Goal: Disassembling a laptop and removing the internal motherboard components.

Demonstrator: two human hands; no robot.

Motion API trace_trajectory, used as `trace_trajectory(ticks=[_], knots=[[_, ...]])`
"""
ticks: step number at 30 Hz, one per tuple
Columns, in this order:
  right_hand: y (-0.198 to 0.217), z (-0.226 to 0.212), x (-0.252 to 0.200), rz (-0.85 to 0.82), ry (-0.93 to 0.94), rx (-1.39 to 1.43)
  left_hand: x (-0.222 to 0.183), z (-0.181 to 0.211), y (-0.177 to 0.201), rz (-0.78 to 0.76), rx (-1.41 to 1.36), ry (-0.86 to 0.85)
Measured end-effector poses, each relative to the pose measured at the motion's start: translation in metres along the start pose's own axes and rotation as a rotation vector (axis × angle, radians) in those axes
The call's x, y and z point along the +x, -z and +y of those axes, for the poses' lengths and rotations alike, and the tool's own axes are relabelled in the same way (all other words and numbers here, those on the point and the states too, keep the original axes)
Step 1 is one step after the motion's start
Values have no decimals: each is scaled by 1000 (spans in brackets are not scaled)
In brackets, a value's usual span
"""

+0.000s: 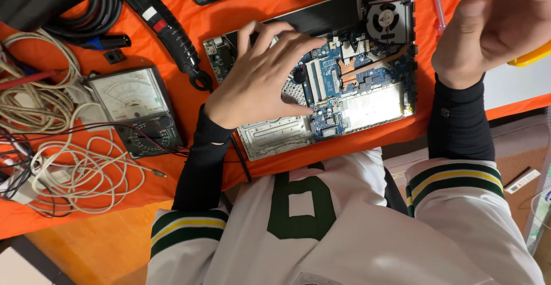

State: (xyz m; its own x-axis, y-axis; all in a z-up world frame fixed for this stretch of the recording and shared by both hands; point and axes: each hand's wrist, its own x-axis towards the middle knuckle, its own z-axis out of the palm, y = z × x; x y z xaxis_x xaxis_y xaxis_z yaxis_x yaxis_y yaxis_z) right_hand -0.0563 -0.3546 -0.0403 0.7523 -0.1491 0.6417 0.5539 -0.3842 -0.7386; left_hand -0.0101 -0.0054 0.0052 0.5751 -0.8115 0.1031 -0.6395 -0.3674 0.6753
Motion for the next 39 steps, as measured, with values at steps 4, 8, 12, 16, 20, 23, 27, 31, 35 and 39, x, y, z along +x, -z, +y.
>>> trace_trajectory(ticks=[4,8,12,16,20,23,27,31,35,39], knots=[[20,21,-21,66,39,-5,1,5,-6,-2,38,20],[20,7,-23,-23,-19,-105,5,5,-7,-45,49,34],[8,-9,-6,0,-40,-47,7,9,-6,-44,87,62],[-22,-37,42,-128,53,49,13,15,-2,-64,101,97],[-6,-12,15,7,178,-103,14,16,-2,-67,123,89],[-11,-18,27,-50,186,-68,12,15,-3,-75,144,94],[-23,-28,53,-131,224,-8,12,14,-5,-15,145,62],[-35,-41,65,-155,193,68,10,14,-2,-24,111,76],[-43,-37,65,-123,220,183,6,12,-8,5,131,92],[-41,-45,59,-93,139,195,4,10,-13,-1,162,50]])
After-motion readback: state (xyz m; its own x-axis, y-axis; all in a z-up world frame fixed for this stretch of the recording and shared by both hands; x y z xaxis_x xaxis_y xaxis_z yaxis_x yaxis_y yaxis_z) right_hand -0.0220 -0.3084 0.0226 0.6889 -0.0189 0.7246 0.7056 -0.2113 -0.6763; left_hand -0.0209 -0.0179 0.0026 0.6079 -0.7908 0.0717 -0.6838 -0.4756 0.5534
